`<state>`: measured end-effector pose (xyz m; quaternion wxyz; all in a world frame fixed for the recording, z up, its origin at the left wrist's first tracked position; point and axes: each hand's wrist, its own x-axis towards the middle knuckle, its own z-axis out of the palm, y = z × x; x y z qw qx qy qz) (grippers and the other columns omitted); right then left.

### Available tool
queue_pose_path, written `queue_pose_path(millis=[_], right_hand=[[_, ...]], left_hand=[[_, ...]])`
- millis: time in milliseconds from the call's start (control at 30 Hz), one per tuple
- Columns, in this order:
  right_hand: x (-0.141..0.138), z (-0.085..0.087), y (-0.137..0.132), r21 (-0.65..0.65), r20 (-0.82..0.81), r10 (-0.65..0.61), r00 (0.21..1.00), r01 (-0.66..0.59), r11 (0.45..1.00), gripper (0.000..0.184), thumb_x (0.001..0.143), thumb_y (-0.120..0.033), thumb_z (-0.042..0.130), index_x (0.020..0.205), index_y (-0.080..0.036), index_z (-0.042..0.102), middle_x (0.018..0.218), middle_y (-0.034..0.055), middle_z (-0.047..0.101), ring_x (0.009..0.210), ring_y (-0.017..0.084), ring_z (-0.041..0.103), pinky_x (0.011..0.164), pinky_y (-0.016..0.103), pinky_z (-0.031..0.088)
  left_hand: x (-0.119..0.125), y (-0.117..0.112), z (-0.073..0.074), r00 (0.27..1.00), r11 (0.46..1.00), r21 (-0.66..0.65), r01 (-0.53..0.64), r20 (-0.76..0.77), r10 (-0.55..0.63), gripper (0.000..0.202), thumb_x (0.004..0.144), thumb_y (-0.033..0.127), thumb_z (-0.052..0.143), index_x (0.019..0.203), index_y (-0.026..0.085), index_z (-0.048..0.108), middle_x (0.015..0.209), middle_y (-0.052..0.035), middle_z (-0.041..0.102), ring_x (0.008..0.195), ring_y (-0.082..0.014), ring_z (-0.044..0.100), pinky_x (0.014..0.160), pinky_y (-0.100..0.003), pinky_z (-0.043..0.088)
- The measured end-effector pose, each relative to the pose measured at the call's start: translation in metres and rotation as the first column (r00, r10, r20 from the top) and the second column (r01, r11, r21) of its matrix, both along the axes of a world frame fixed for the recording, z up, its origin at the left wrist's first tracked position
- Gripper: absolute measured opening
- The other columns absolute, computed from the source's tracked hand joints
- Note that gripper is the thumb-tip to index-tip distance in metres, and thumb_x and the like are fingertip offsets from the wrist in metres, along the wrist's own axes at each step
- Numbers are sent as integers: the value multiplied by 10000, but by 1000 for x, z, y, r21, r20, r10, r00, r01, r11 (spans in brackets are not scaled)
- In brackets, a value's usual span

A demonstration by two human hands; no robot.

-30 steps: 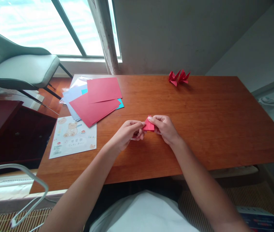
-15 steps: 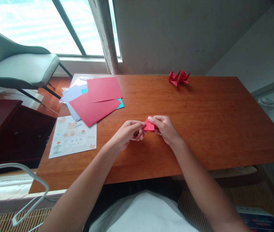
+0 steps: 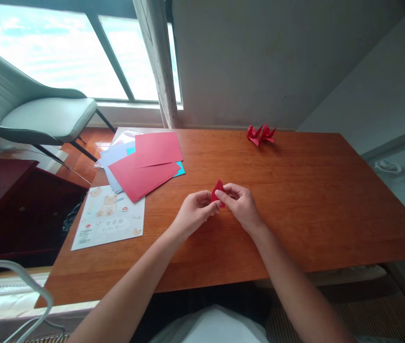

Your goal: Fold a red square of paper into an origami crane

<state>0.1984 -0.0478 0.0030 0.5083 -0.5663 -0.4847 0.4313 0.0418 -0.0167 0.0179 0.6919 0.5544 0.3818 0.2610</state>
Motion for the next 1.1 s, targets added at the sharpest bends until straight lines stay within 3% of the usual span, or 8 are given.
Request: queue_pose_path(millis=[133,433,633,833,967,1100], right_hand=[[1,2,-2,-21,-58,37,998,-38,999,310,837,-464,684,688,-194,651,644,-8,595,607,140,527,573,261,420],[-2,4,0,-56,-224,-90,971,79,995,273,743,-437,777,673,-188,691,619,-11,617,564,119,513,563,254,424],[2,-1,1,-10,-145,-155,977,156,988,292,774,-460,751,676,-193,689,626,-4,627,582,131,529,561,258,422],[2,-2,1,32,-113,-179,977,183,983,300,796,-489,732,717,-202,697,658,1,641,617,144,551,588,263,435],[2,2,0,44,-25,-86,996,87,995,325,872,-519,637,856,-203,711,726,13,659,642,150,561,588,265,425],[2,3,-2,49,58,-3,998,0,999,300,872,-484,650,793,-197,684,719,18,661,637,154,560,589,270,421]], left_hand=[[-1,1,1,999,998,36,47,-23,-46,328,785,462,713,729,146,645,653,-12,630,616,-127,550,587,-233,417],[-4,3,6,988,988,-18,156,-13,-156,298,785,429,718,755,136,673,661,-32,656,617,-139,587,600,-241,439],[-5,-1,0,983,982,-40,186,-2,-186,300,801,438,707,809,138,714,746,-74,717,654,-158,638,593,-240,469],[-4,-2,-3,992,991,-45,128,20,-127,318,773,451,739,802,135,726,734,-63,715,612,-136,620,592,-235,473],[-4,-2,-2,999,998,-57,40,30,-39,331,766,459,746,810,132,719,736,-63,722,607,-134,619,574,-227,455],[-4,-1,3,994,992,-85,-93,46,97,300,772,425,752,803,130,705,733,-58,724,630,-127,619,574,-210,428]])
